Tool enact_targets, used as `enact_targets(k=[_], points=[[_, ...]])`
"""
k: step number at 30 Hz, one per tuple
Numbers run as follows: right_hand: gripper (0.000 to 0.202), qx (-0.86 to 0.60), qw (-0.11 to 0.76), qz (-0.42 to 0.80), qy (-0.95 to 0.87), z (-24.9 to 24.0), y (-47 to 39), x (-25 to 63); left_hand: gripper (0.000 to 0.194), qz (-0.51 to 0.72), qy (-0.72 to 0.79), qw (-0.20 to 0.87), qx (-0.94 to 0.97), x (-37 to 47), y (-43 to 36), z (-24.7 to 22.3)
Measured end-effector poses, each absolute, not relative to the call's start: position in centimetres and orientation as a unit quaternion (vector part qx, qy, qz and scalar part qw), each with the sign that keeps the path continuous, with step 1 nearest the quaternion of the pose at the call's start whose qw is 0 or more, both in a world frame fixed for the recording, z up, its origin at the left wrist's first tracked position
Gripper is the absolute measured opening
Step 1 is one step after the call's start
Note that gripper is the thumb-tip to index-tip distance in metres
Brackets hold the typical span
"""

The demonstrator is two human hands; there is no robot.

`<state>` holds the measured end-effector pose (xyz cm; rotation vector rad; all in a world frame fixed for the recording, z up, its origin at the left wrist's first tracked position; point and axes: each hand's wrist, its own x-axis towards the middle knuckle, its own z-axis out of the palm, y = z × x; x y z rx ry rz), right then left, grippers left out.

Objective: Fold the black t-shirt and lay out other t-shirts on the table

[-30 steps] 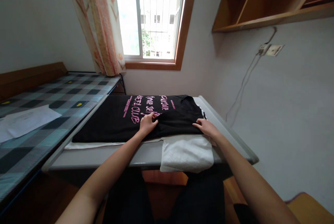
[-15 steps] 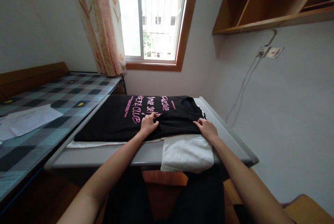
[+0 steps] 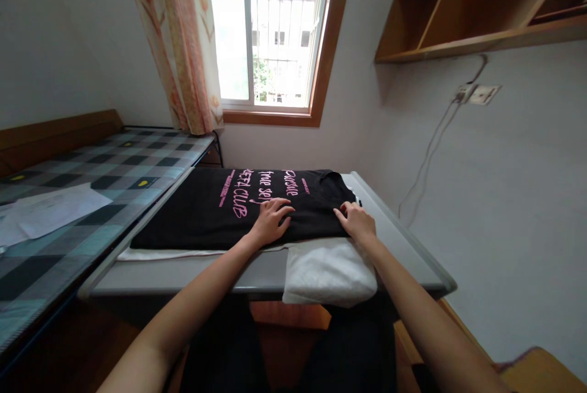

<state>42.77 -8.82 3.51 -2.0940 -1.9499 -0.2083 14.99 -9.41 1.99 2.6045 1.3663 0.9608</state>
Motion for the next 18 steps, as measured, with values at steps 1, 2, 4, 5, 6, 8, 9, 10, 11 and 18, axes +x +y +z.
enact_targets(k=[1,2,4,5,6,8,9,10,11,18], points=[[0.034,-0.71,0.145,-0.072,-0.686,3.5,-8.7,42.4,0.029,0.295,0.408,0.035,0.863,15.2,-9.8,2.1],[0.033,-0.697,0.148,-0.069,-0.698,3.4,-8.4,42.1,0.031,0.274,0.38,0.05,0.882,15.3,-10.2,2.2],[0.032,-0.678,0.142,-0.067,-0.718,2.9,-7.8,41.9,0.037,0.228,0.346,0.084,0.906,15.5,-10.7,2.4],[0.032,-0.674,0.136,-0.071,-0.723,2.6,-7.5,41.9,0.042,0.207,0.338,0.101,0.913,15.5,-10.8,2.5],[0.032,-0.672,0.128,-0.075,-0.726,2.2,-7.2,42.0,0.046,0.19,0.333,0.117,0.916,15.4,-10.9,2.5],[0.032,-0.674,0.114,-0.079,-0.725,1.6,-6.7,42.4,0.051,0.173,0.325,0.145,0.918,15.3,-10.7,2.6],[0.033,-0.676,0.108,-0.079,-0.724,1.4,-6.6,42.6,0.048,0.174,0.322,0.156,0.917,15.2,-10.5,2.6],[0.034,-0.677,0.101,-0.079,-0.724,1.3,-6.5,42.8,0.04,0.18,0.323,0.167,0.914,15.1,-10.3,2.5],[0.034,-0.677,0.095,-0.082,-0.725,1.4,-6.4,42.8,0.033,0.192,0.333,0.173,0.907,15.1,-10.0,2.5],[0.043,-0.575,0.192,-0.025,-0.795,2.1,-6.1,39.1,0.051,0.197,0.458,0.049,0.865,14.8,-8.6,0.8]])
